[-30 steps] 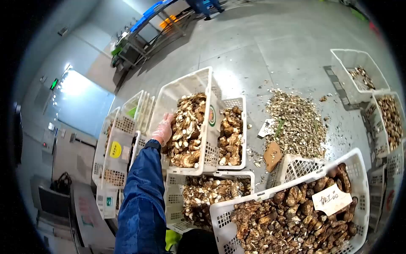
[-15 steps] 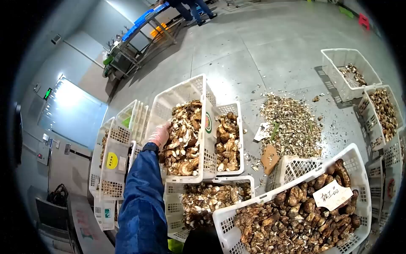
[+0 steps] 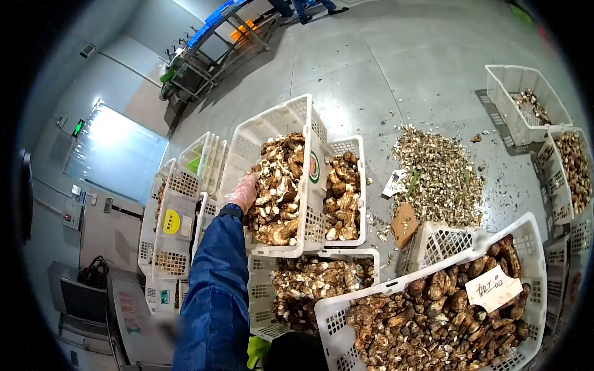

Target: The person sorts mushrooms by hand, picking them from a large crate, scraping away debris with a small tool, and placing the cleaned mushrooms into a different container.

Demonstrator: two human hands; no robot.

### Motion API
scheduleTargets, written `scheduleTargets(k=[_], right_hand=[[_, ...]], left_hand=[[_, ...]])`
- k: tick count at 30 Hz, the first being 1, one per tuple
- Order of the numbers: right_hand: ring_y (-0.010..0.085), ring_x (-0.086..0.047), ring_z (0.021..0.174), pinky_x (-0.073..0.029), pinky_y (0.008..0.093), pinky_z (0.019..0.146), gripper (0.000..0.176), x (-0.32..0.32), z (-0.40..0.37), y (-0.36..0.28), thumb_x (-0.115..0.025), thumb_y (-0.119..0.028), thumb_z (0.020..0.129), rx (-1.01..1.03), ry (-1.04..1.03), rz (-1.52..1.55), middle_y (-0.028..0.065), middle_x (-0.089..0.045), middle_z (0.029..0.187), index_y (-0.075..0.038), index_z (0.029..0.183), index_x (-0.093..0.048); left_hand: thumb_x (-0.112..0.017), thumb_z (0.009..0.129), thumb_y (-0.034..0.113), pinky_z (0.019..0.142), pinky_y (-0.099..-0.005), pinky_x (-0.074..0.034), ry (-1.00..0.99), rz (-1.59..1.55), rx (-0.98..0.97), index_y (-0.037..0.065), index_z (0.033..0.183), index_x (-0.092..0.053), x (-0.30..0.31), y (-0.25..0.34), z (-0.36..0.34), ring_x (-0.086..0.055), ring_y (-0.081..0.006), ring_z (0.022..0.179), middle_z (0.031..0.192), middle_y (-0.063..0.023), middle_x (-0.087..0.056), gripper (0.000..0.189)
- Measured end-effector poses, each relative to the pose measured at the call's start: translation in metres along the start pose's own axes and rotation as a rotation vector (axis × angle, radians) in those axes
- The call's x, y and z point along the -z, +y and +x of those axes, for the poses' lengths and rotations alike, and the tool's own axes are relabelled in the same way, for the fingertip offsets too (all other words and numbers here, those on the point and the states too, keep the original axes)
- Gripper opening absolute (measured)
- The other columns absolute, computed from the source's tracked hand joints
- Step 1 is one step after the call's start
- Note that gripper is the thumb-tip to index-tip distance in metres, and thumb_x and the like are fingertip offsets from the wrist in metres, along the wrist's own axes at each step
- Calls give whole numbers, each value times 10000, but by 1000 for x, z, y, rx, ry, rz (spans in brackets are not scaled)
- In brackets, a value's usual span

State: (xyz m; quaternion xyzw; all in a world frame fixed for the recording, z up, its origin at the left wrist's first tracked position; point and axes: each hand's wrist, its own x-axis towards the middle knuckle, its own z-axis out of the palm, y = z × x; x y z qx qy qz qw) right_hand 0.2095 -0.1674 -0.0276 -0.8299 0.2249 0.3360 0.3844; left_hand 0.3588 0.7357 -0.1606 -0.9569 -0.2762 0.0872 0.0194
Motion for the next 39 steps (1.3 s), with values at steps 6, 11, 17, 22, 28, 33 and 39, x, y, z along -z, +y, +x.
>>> scheduleTargets(k=[6,11,17,22,28,33,39], right_hand=[[95,-534,807,-438,242,711,218,10,16,4,-576,-230,1028,35,-46,23,-9,-641,911,-30,1036,-663],[173,-618,889,-517,314,831,316,9,21,-66,-565,-342,1033,29,5,-409,97,-697,1020,-76,1124,-707],[80,-526,790,-425,263,710,151,40,67,17,-628,-120,960,267,128,1,-15,-600,844,20,1015,-649],[79,-500,711,-410,257,652,160,45,71,-23,-627,-131,942,334,-107,-85,-25,-572,773,8,864,-604],[113,-534,679,-423,285,612,141,57,34,-37,-640,-89,867,644,19,-251,49,-598,730,45,826,-624],[229,-582,632,-454,328,609,131,91,-10,-25,-671,-78,832,776,76,-215,144,-602,705,52,836,-653],[280,-613,614,-462,353,576,192,114,-36,4,-714,-151,835,942,142,-150,169,-622,704,30,820,-653]], left_hand=[[-573,895,109,889,-487,-519,457,-79,-97,85,1214,-641,40,11,-59,-641,-431,984,1114,-249,-664,328],[-619,886,178,855,-424,-526,-144,-504,31,37,1198,-659,121,110,-220,-678,-340,931,1052,-209,-695,345],[-713,864,158,877,-347,-534,-56,-500,-275,31,1243,-640,103,158,-302,-650,-257,1088,1180,-146,-661,407],[-517,953,22,665,-317,-564,-499,-641,-677,-11,1190,-607,89,267,-332,-629,-216,829,965,-141,-623,256],[-521,921,119,831,-467,-567,-476,-226,-625,-95,1386,-446,49,359,-346,-691,-351,928,968,-239,-694,517],[-532,876,97,680,-493,-545,-114,-81,-675,34,1124,-648,22,362,-351,-675,-373,754,811,-185,-686,280],[-546,897,170,882,-427,-533,-93,-359,-744,50,1242,-583,140,367,-414,-666,-294,941,1182,-178,-644,367]])
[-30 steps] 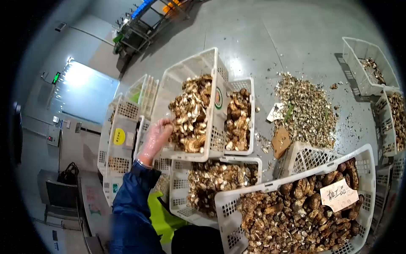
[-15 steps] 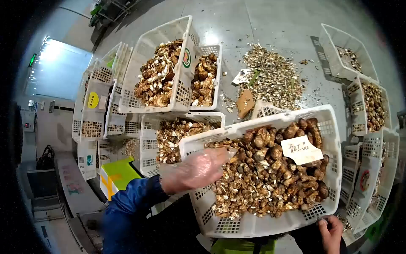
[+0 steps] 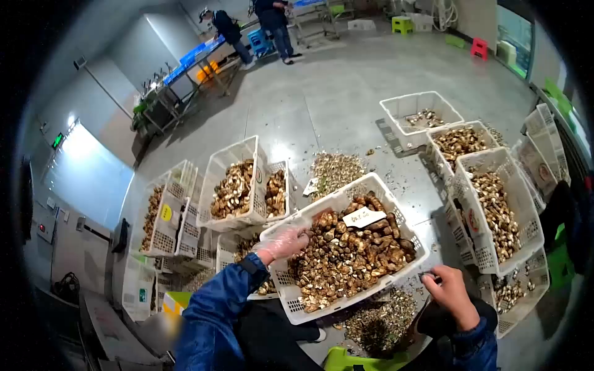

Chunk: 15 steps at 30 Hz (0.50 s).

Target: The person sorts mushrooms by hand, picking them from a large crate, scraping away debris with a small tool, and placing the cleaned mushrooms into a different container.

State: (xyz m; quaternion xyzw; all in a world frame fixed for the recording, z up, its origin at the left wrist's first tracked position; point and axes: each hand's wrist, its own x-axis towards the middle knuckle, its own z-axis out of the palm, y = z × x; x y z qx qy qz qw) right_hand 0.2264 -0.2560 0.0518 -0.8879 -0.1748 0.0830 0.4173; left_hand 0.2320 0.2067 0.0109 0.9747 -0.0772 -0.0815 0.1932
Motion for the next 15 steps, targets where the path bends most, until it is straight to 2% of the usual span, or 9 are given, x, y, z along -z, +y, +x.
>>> scheduleTargets(k=[1,3,5,6,9,10,13,14,15], right_hand=[[276,-620,610,-474,354,575,200,-5,-4,13,-719,-171,840,32,16,-2,171,-621,704,22,837,-665],[290,-619,612,-479,362,577,225,-2,-14,-4,-711,-193,849,108,22,47,181,-612,695,26,837,-661],[304,-611,607,-478,372,575,243,-5,-23,-3,-708,-213,851,166,50,40,186,-616,696,25,833,-663],[316,-614,617,-479,384,575,257,-7,-28,-1,-706,-228,856,130,31,95,195,-620,703,25,833,-668],[305,-618,612,-482,384,573,251,-12,-41,7,-704,-224,859,197,82,49,197,-623,709,24,837,-676],[319,-610,596,-478,385,566,247,-10,-48,-2,-703,-218,859,215,125,78,203,-622,706,26,830,-674],[136,-545,555,-439,319,540,266,-10,-65,-18,-702,-225,881,46,158,276,81,-589,612,33,822,-670],[66,-493,583,-410,291,528,255,-23,-66,-5,-695,-230,903,-11,149,355,-3,-562,609,18,849,-683],[71,-491,574,-402,292,523,230,-35,-72,-9,-685,-224,921,-12,125,540,-38,-566,627,3,891,-688]], left_hand=[[-563,955,248,854,-351,-539,-214,-415,293,68,1334,-550,39,42,-16,-621,-164,978,1217,-95,-588,420],[-600,978,327,838,-301,-526,-124,-924,183,82,1459,-457,63,82,-59,-565,-110,995,1175,-33,-552,559],[-625,978,371,817,-323,-540,30,-1169,116,39,1523,-328,80,135,-109,-584,-160,970,1196,-109,-555,704],[-632,982,371,839,-312,-535,-45,-1178,115,65,1585,-197,82,137,-130,-568,-142,995,1193,-85,-553,804],[-647,978,261,811,-287,-543,71,-1225,207,28,1549,-300,84,141,-187,-587,-127,938,1226,-55,-555,708],[-640,980,220,802,-282,-550,205,-1267,228,17,1511,-373,89,150,-205,-603,-122,900,1173,-43,-564,628],[-627,973,153,774,-274,-557,394,-1435,291,32,1365,-473,91,156,-252,-619,-111,914,1093,-31,-558,439],[-613,968,117,735,-259,-543,442,-1644,213,41,1288,-485,84,167,-263,-618,-128,932,1109,-52,-571,353],[-584,974,78,726,-248,-529,395,-1859,176,44,1272,-472,71,175,-269,-616,-160,954,1131,-80,-578,320]])
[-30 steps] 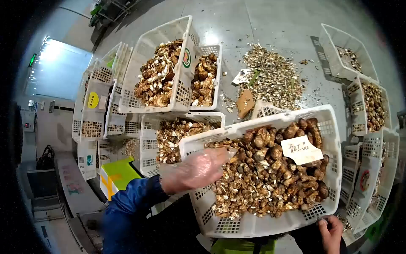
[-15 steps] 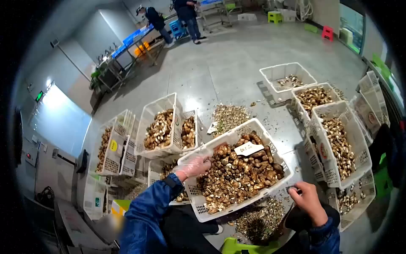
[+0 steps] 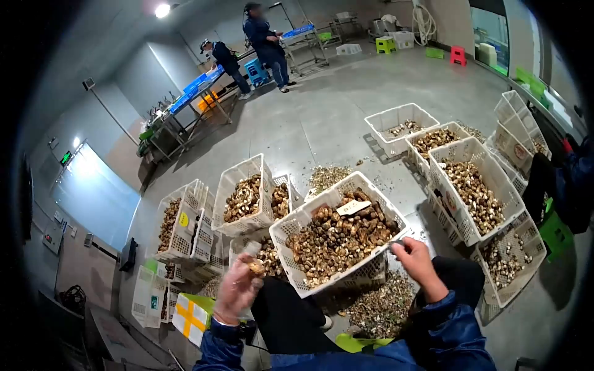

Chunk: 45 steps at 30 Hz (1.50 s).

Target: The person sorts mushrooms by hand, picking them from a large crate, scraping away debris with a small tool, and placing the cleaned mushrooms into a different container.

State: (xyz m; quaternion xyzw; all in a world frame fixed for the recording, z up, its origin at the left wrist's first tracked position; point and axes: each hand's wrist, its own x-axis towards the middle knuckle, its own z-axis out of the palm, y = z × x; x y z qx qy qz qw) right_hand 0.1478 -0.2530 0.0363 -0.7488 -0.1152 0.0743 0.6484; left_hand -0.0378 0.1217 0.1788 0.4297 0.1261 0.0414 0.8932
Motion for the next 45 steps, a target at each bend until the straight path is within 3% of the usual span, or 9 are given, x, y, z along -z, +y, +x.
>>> scheduleTargets(k=[9,14,17,24,28,32,37,41,45], right_hand=[[44,-560,728,-451,216,655,206,-86,-83,-15,-644,-149,964,-46,-101,223,-18,-656,824,-7,1098,-705],[19,-516,694,-429,208,631,218,-74,-96,12,-645,-142,959,-189,-104,205,-41,-629,804,-6,1121,-699],[29,-535,706,-441,210,626,200,-76,-91,20,-663,-149,946,-170,-76,126,-15,-655,852,-5,1074,-716],[93,-609,723,-489,259,652,204,-74,-92,2,-671,-162,927,-24,-86,-101,62,-718,917,-19,1061,-727],[46,-553,683,-447,239,586,180,-74,-91,28,-634,-144,956,-162,-71,192,6,-683,852,-1,1040,-706],[55,-559,691,-458,243,598,166,-75,-96,0,-655,-121,935,133,-83,-122,39,-694,949,16,1016,-702],[105,-612,716,-487,257,642,146,-71,-90,14,-671,-95,903,-173,-67,32,100,-713,1060,30,973,-698],[66,-572,684,-460,251,613,150,-79,-89,10,-641,-109,940,388,-9,-207,43,-697,826,-7,1010,-726],[64,-571,676,-458,252,610,164,-78,-88,7,-628,-117,953,-56,-25,62,18,-680,776,-22,1034,-734]], left_hand=[[-600,974,33,894,-303,-559,31,-26,83,42,1377,-439,-17,-203,18,-647,-195,990,1208,-70,-516,434],[-589,1003,100,903,-304,-558,-12,131,155,-5,1308,-491,3,-247,18,-670,-216,1040,1155,-67,-568,337],[-622,977,71,837,-268,-531,-12,211,49,-7,1327,-515,-15,-235,19,-627,-129,958,1141,-41,-588,374],[-666,938,87,790,-266,-519,-47,838,-166,-15,1258,-607,-15,-224,16,-628,-101,926,1057,-57,-696,340],[-642,964,114,797,-250,-508,-23,470,66,-20,1238,-627,-18,-222,17,-613,-88,903,1058,-25,-672,306],[-625,979,125,794,-241,-502,-38,495,-27,-26,1245,-621,-15,-227,18,-598,-76,898,1044,-24,-655,306],[-624,1001,146,781,-233,-516,-21,303,161,-30,1282,-580,-14,-227,19,-616,-91,896,1071,-32,-636,334],[-609,1009,153,801,-259,-535,-54,354,117,-33,1290,-568,-7,-231,22,-631,-102,905,1079,-44,-632,340],[-578,1027,176,826,-285,-553,-55,159,251,-18,1323,-551,-10,-224,20,-648,-128,889,1086,-59,-636,355]])
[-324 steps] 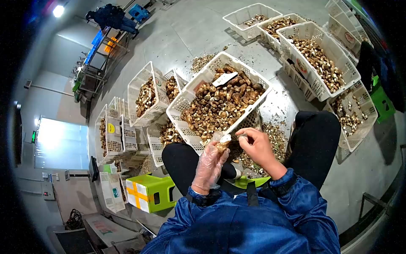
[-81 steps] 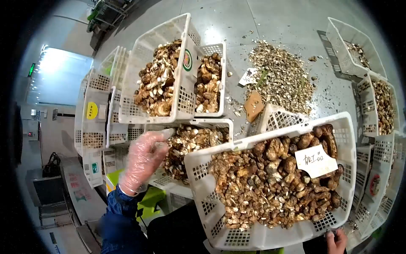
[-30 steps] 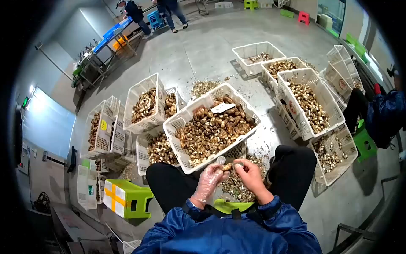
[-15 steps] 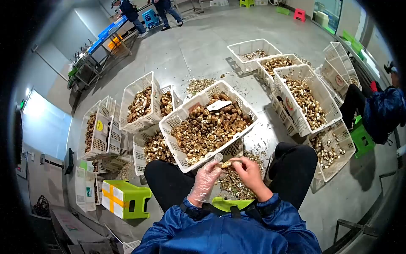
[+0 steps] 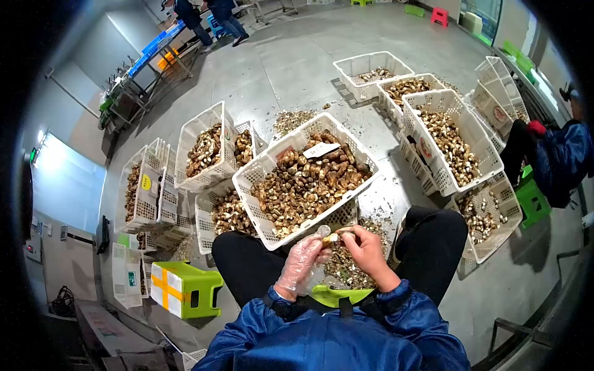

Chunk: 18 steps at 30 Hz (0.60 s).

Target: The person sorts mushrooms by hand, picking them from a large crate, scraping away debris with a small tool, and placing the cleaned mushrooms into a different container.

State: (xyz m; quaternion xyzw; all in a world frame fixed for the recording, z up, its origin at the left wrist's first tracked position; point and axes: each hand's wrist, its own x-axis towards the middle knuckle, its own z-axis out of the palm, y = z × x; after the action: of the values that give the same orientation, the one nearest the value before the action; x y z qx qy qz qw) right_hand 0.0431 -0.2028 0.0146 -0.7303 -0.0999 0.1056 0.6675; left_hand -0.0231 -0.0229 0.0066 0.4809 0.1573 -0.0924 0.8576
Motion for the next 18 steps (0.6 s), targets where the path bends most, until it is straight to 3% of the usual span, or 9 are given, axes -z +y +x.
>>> scheduleTargets(k=[1,3,4,5,8,9,11,14,18], right_hand=[[84,-599,717,-478,265,634,154,5,0,2,-645,-125,940,-17,-26,-28,45,-708,865,-15,1006,-729],[116,-630,781,-502,283,671,139,3,1,1,-669,-115,913,248,-51,-145,88,-722,997,1,973,-716],[142,-648,845,-517,298,704,130,3,-3,-4,-681,-99,890,277,-98,-254,120,-711,1103,14,952,-702],[133,-635,781,-508,286,684,133,0,-1,-2,-688,-94,888,415,-46,-297,120,-712,1046,15,963,-705],[64,-540,650,-441,251,591,135,0,-1,-3,-655,-111,935,7,-38,-86,23,-675,810,-5,990,-716],[47,-521,653,-417,247,557,143,-1,3,27,-637,-119,951,13,-13,66,-10,-657,768,-5,989,-714],[52,-522,651,-416,249,547,145,3,2,23,-640,-114,945,-2,-48,45,-1,-662,780,11,975,-707],[58,-547,663,-441,258,562,146,-2,-1,-2,-651,-109,931,285,-78,-228,23,-717,871,28,953,-698],[69,-621,748,-491,249,641,150,-1,1,5,-645,-113,943,-11,-24,-58,29,-720,901,19,971,-711]], left_hand=[[-573,1030,183,813,-284,-547,17,5,-4,-13,1327,-546,1,0,0,-647,-130,887,1087,-62,-641,356],[-563,1036,196,788,-282,-536,50,9,-15,-3,1334,-537,-3,0,-1,-645,-132,883,1087,-70,-652,359],[-558,1039,202,775,-280,-531,68,8,-21,2,1337,-533,-4,-1,-1,-644,-134,880,1088,-74,-657,360],[-558,1039,205,772,-281,-530,48,10,1,5,1336,-533,-3,-1,-1,-641,-132,881,1090,-77,-657,359],[-558,1039,239,748,-273,-521,-27,-42,36,24,1314,-552,0,2,-3,-620,-123,860,1050,-78,-663,349],[-555,1040,251,739,-270,-515,-21,-57,58,29,1304,-559,-2,5,-5,-612,-119,847,1033,-75,-663,345],[-549,1043,275,720,-262,-505,-10,-89,100,39,1286,-571,-7,13,-8,-597,-113,821,999,-69,-664,340],[-527,1050,321,687,-255,-495,21,7,85,55,1262,-584,-7,14,-8,-589,-111,758,938,-58,-665,345],[-482,1063,370,673,-248,-509,25,35,118,57,1269,-583,-4,10,-8,-596,-104,729,916,-42,-664,388]])
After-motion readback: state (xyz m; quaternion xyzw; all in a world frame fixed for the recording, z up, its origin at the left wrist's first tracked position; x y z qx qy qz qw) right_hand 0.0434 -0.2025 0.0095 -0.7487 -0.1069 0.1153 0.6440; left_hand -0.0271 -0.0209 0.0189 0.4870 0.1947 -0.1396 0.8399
